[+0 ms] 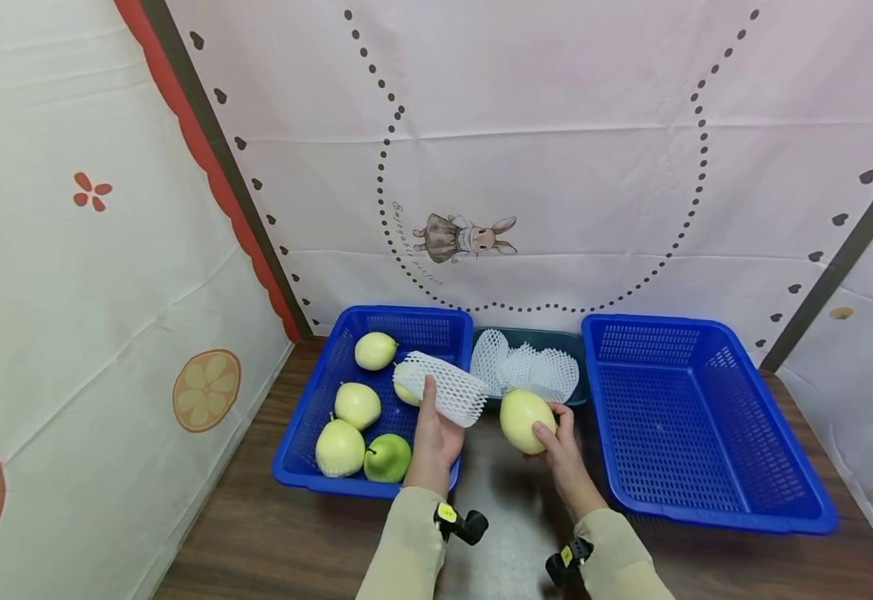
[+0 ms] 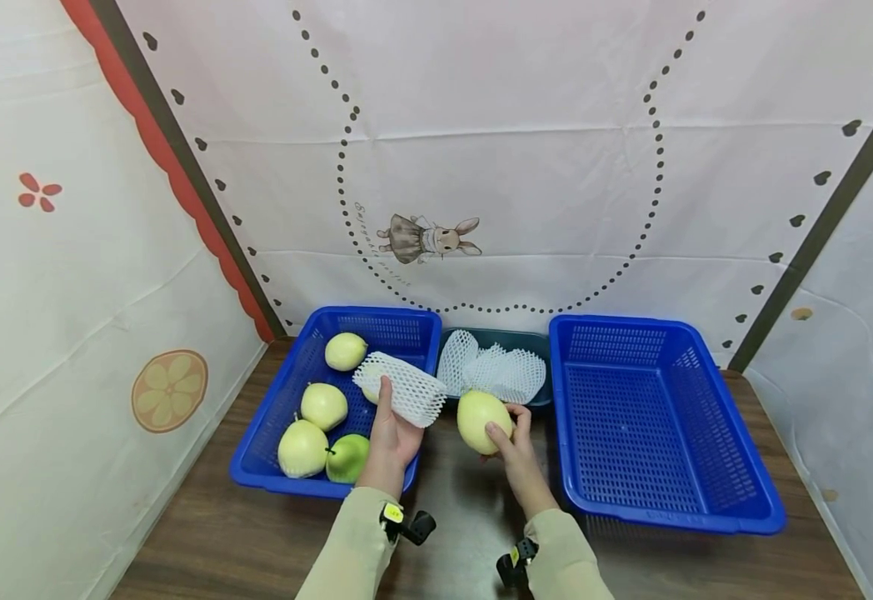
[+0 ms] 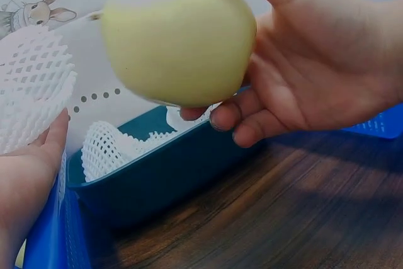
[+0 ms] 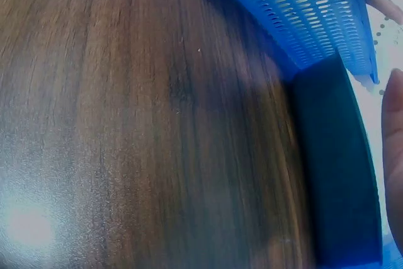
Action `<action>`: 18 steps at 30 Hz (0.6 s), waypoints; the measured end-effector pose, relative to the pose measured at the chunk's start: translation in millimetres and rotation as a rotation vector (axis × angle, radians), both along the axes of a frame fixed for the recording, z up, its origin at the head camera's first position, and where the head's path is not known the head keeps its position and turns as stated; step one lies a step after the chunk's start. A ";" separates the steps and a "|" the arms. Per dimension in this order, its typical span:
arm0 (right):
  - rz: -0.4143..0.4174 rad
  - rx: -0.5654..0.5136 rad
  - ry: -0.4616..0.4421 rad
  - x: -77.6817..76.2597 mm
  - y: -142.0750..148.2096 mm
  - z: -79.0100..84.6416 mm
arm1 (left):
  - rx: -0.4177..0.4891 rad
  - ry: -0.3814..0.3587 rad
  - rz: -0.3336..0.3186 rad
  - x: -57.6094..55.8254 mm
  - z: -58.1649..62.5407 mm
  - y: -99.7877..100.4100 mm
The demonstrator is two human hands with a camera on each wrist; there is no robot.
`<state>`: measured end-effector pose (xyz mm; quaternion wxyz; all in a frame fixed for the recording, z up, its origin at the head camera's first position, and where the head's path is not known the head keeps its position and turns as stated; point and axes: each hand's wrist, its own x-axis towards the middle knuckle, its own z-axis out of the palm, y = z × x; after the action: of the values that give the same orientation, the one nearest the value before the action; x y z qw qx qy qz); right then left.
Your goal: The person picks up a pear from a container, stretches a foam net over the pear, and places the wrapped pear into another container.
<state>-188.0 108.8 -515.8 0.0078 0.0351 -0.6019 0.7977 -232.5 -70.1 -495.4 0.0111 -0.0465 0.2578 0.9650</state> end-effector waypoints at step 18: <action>-0.003 0.175 0.045 0.0 -17.0 19.1 | -0.027 0.027 0.012 0.4 -1.1 0.4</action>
<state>-188.0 91.8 -496.7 0.0194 0.0525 -0.6691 0.7410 -232.1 -69.7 -496.5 0.0013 -0.0353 0.2708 0.9620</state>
